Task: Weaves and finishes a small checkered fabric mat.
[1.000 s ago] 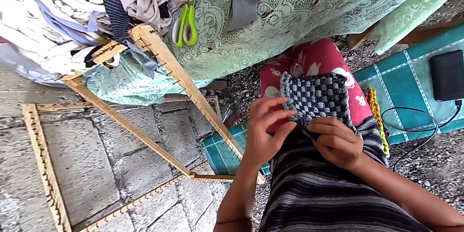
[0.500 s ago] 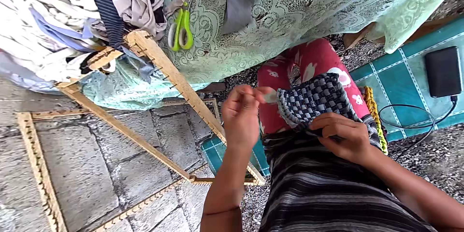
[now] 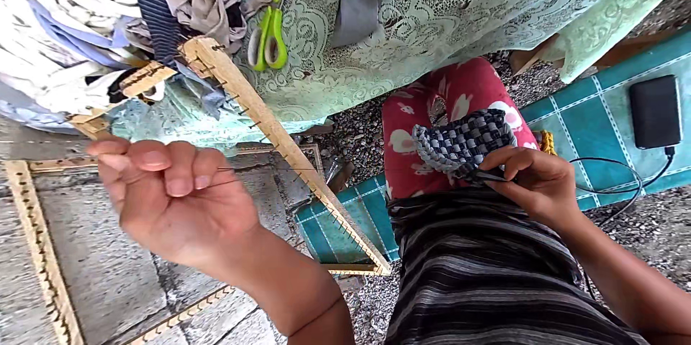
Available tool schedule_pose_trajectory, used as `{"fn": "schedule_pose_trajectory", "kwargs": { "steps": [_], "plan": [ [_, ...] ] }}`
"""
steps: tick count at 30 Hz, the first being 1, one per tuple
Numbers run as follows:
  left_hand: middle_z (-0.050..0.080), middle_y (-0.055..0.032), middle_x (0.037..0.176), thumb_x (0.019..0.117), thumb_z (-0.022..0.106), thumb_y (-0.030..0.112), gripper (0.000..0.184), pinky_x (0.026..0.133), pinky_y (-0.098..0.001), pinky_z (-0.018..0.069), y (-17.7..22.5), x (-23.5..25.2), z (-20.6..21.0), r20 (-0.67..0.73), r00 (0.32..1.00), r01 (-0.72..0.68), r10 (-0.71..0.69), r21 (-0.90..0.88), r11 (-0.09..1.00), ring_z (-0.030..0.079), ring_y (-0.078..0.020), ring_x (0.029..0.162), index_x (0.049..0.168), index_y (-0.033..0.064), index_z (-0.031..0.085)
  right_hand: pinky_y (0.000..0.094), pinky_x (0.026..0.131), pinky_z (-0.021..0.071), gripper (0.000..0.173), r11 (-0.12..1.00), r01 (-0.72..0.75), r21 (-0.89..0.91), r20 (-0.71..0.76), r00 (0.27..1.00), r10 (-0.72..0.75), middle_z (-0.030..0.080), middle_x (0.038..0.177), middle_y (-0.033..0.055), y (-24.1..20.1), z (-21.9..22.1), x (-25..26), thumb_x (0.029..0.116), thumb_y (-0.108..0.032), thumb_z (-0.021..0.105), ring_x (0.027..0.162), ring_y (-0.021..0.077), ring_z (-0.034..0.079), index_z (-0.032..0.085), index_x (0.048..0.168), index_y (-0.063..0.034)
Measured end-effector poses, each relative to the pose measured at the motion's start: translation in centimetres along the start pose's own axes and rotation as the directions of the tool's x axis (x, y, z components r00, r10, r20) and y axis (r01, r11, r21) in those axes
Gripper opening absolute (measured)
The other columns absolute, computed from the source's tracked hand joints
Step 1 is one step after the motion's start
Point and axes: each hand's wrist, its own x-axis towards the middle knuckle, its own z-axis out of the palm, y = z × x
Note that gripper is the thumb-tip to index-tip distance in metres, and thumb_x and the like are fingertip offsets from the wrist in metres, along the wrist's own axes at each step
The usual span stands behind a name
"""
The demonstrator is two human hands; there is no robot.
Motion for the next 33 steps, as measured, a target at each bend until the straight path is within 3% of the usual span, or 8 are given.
{"fn": "schedule_pose_trajectory", "kwargs": {
  "steps": [8,11,18,21,23,26,30,33],
  "plan": [
    [0.056,0.0055,0.074,0.1095,0.020,0.013,0.035,0.060,-0.0138,0.0483,2.7,0.6,-3.5,-0.094,0.988,-0.111,0.124,0.131,0.985,0.053,-0.0029,0.059,0.103,0.0126,0.054,0.0283,0.083,0.0613,0.013,0.996,0.057,-0.063,0.046,0.997,-0.054,0.073,0.108,0.0025,0.2,0.3,0.6,0.0863,-0.001,0.071,0.101,0.0124,0.071,0.062,0.089,-0.0105],
    [0.054,0.0071,0.072,0.1064,0.023,0.008,0.032,0.059,-0.0136,0.0457,3.0,0.7,-4.3,-0.121,0.981,-0.127,0.153,0.199,0.972,0.051,-0.0024,0.058,0.099,0.0143,0.053,0.0300,0.086,0.0605,0.013,0.990,0.099,-0.104,0.057,0.994,-0.093,0.073,0.107,0.0040,0.1,0.2,0.7,0.0869,-0.001,0.070,0.104,0.0135,0.070,0.060,0.088,-0.0095],
    [0.057,0.0101,0.071,0.1024,0.027,-0.002,0.033,0.055,-0.0137,0.0454,0.0,1.0,-5.5,-0.185,0.976,-0.041,0.114,0.361,0.932,0.052,-0.0010,0.056,0.101,0.0182,0.053,0.0311,0.092,0.0588,0.013,0.962,0.194,-0.194,0.095,0.979,-0.178,0.072,0.105,0.0054,-0.4,-0.3,0.7,0.0882,-0.001,0.068,0.108,0.0147,0.069,0.057,0.086,-0.0077],
    [0.060,0.0130,0.073,0.1067,0.028,0.004,0.032,0.057,-0.0146,0.0474,-2.2,0.4,-6.2,-0.170,0.981,-0.013,0.090,0.407,0.913,0.054,0.0002,0.059,0.102,0.0227,0.053,0.0319,0.096,0.0573,0.011,0.905,0.301,-0.301,0.183,0.949,-0.255,0.072,0.103,0.0091,-0.9,-0.4,0.6,0.0895,-0.001,0.065,0.110,0.0169,0.068,0.056,0.085,-0.0046],
    [0.065,0.0149,0.078,0.1092,0.034,0.012,0.027,0.063,-0.0151,0.0510,-3.6,-0.6,-6.2,-0.100,0.994,0.009,0.040,0.445,0.896,0.060,0.0011,0.066,0.102,0.0270,0.055,0.0333,0.098,0.0559,0.009,0.817,0.405,-0.410,0.254,0.911,-0.324,0.071,0.106,0.0123,-1.4,-0.8,0.2,0.0925,0.001,0.063,0.113,0.0203,0.067,0.057,0.087,-0.0030],
    [0.070,0.0176,0.093,0.1094,0.046,0.019,0.016,0.077,-0.0172,0.0559,-6.0,-2.9,-4.0,0.072,0.995,0.026,-0.076,0.532,0.846,0.068,0.0012,0.083,0.112,0.0305,0.056,0.0364,0.100,0.0543,0.008,0.666,0.525,-0.530,0.361,0.851,-0.383,0.069,0.116,0.0170,-1.3,-2.0,-1.4,0.0969,0.002,0.060,0.119,0.0260,0.065,0.055,0.093,-0.0024],
    [0.073,0.0171,0.097,0.1069,0.050,0.015,0.012,0.079,-0.0233,0.0590,-10.4,-5.9,2.6,0.305,0.929,-0.007,-0.208,0.580,0.815,0.070,0.0002,0.087,0.112,0.0204,0.060,0.0381,0.102,0.0538,0.008,0.629,0.572,-0.526,0.451,0.815,-0.364,0.065,0.122,0.0183,-0.9,-4.1,-4.2,0.0994,0.002,0.057,0.121,0.0284,0.063,0.052,0.098,-0.0040],
    [0.074,0.0019,0.096,0.1030,0.052,0.011,0.013,0.081,-0.0278,0.0609,-14.2,-10.0,7.6,0.509,0.800,0.045,-0.318,0.479,0.877,0.072,-0.0054,0.088,0.106,0.0036,0.063,0.0380,0.103,0.0529,0.009,0.600,0.535,-0.594,0.406,0.844,-0.350,0.063,0.126,0.0165,-1.6,-4.7,-6.5,0.1001,0.000,0.057,0.125,0.0275,0.061,0.051,0.099,-0.0061]
  ]
}}
